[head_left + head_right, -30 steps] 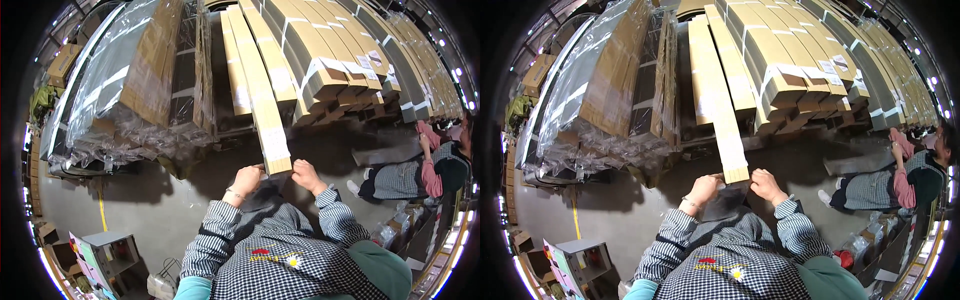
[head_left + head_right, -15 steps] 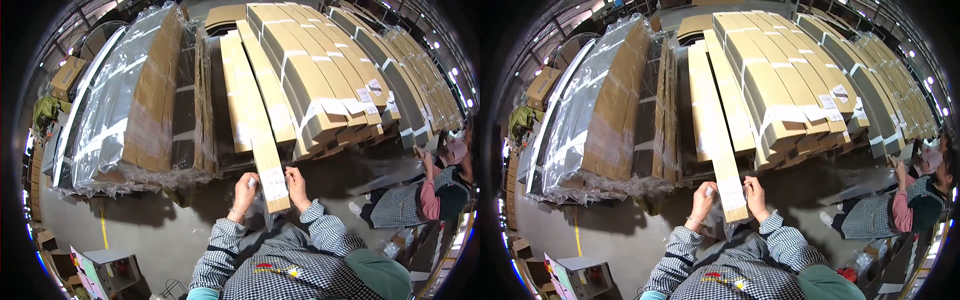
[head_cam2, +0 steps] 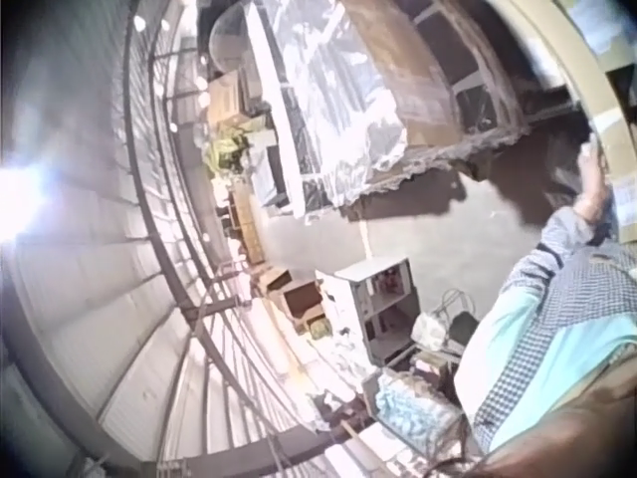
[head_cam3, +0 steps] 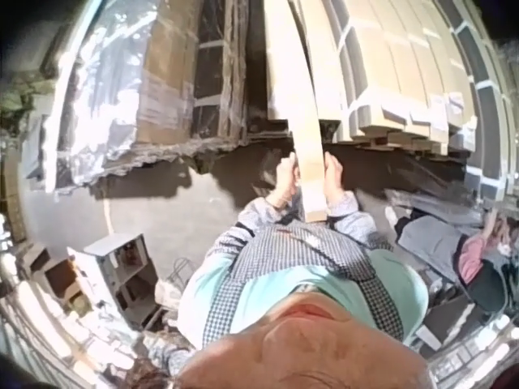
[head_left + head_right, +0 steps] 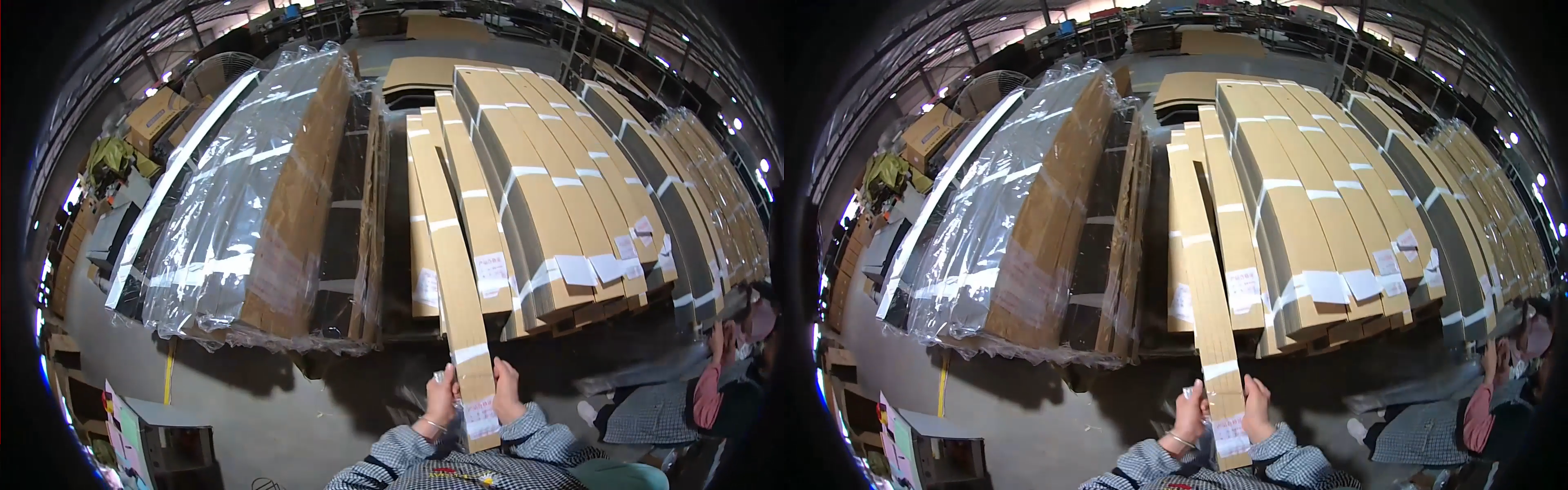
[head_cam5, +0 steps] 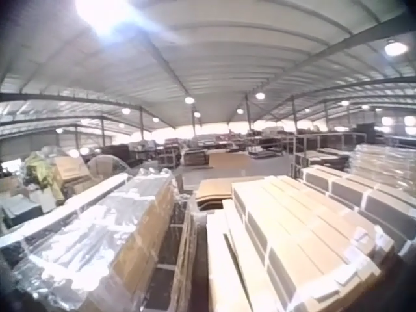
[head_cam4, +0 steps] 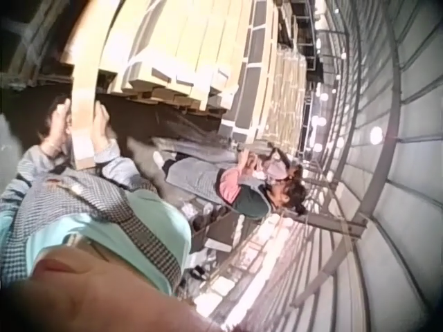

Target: Packaging long metal or plastic parts into plastic sleeves in a manufacturing facility.

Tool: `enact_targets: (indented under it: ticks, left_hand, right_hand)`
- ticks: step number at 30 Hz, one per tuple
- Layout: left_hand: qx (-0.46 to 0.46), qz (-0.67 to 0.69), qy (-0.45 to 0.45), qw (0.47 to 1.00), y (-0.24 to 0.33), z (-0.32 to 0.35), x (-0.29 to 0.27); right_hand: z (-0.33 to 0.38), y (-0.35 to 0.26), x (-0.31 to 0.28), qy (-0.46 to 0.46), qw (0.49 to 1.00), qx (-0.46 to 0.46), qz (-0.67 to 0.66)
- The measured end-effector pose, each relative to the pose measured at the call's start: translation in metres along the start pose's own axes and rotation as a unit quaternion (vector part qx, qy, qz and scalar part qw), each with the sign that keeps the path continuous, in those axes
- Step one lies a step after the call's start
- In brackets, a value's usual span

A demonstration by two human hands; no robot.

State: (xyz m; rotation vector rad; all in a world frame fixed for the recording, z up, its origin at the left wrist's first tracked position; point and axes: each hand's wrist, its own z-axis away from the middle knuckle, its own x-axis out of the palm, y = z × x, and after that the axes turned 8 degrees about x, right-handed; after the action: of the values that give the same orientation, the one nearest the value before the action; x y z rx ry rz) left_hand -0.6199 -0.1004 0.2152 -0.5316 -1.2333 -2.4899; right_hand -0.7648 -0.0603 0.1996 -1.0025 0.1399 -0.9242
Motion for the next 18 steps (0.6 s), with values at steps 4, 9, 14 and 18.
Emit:
enact_targets:
  ticks: [4,9,14,18]
  left_hand:
    - [0.117,-0.195,0.092,0.969,-0.073,-0.04,-0.029]
    - [0.158,-0.529,-0.03,0.833,-0.089,-0.07,-0.087]
    - [0.262,-0.496,-0.066,0.825,-0.031,-0.033,-0.068]
    - [0.323,-0.441,-0.079,0.834,0.052,0.054,-0.045]
  right_hand:
    - [-0.04,0.058,-0.025,0.132,0.92,-0.16,0.332]
    - [-0.094,0.13,-0.073,0.086,0.887,-0.108,0.442]
    - [-0.058,0.066,-0.041,-0.014,0.914,-0.118,0.387]
    - [-0.001,0.039,-0.017,-0.154,0.972,-0.154,0.093]
